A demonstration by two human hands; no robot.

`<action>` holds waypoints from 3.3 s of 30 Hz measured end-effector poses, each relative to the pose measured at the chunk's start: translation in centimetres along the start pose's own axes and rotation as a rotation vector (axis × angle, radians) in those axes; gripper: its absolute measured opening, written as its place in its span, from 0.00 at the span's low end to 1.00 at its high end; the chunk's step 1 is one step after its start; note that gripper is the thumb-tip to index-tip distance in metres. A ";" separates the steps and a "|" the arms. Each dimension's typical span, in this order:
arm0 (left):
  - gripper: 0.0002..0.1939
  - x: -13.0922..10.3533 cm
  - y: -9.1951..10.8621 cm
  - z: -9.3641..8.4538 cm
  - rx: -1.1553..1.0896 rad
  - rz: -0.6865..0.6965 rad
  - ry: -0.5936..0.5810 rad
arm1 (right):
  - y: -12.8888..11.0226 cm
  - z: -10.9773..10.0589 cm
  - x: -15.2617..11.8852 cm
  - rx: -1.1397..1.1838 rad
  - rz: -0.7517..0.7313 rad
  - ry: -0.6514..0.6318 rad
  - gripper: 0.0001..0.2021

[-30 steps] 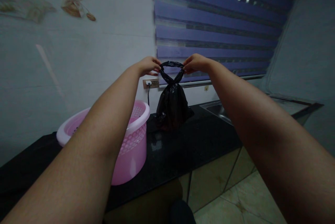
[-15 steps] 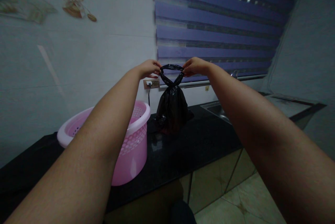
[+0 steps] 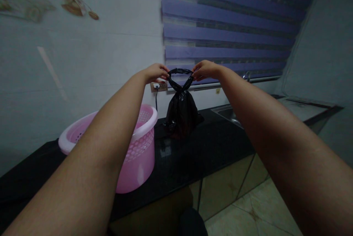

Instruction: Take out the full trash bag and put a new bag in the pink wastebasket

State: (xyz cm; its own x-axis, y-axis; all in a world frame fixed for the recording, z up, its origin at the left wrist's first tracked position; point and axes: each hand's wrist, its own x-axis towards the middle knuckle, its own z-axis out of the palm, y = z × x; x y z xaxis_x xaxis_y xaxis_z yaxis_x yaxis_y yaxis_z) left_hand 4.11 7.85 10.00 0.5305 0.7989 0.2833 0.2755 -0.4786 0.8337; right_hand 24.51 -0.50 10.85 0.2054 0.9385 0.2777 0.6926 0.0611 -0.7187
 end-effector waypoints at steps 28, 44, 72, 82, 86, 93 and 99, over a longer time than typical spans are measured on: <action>0.08 0.2 -1.3 -0.1 0.028 -0.021 -0.027 | 0.9 0.4 0.7 -0.004 0.006 -0.079 0.07; 0.10 -0.4 -1.3 0.2 0.052 -0.075 -0.039 | 1.2 0.9 1.3 0.011 0.022 -0.098 0.07; 0.17 -0.1 -2.0 0.4 0.179 -0.162 -0.139 | 2.0 1.3 1.3 -0.043 0.034 -0.175 0.04; 0.14 0.3 -2.7 0.7 0.132 -0.183 -0.133 | 2.5 1.7 1.5 -0.027 0.034 -0.179 0.06; 0.13 0.3 -2.8 0.9 0.135 -0.187 -0.132 | 2.7 1.7 1.7 -0.034 0.020 -0.192 0.04; 0.12 0.3 -2.9 0.9 0.161 -0.191 -0.144 | 2.9 2.0 2.0 -0.074 0.039 -0.197 0.04; 0.13 0.3 -3.0 0.9 0.159 -0.192 -0.150 | 2.9 2.3 1.9 -0.097 0.049 -0.211 0.03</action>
State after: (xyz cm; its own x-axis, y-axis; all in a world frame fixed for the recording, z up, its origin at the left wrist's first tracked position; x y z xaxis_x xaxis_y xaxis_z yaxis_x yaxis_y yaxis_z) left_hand 4.22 9.20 7.16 0.5658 0.8234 0.0448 0.4983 -0.3847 0.7770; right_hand 25.33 2.19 7.83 0.0984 0.9904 0.0975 0.7506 -0.0096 -0.6607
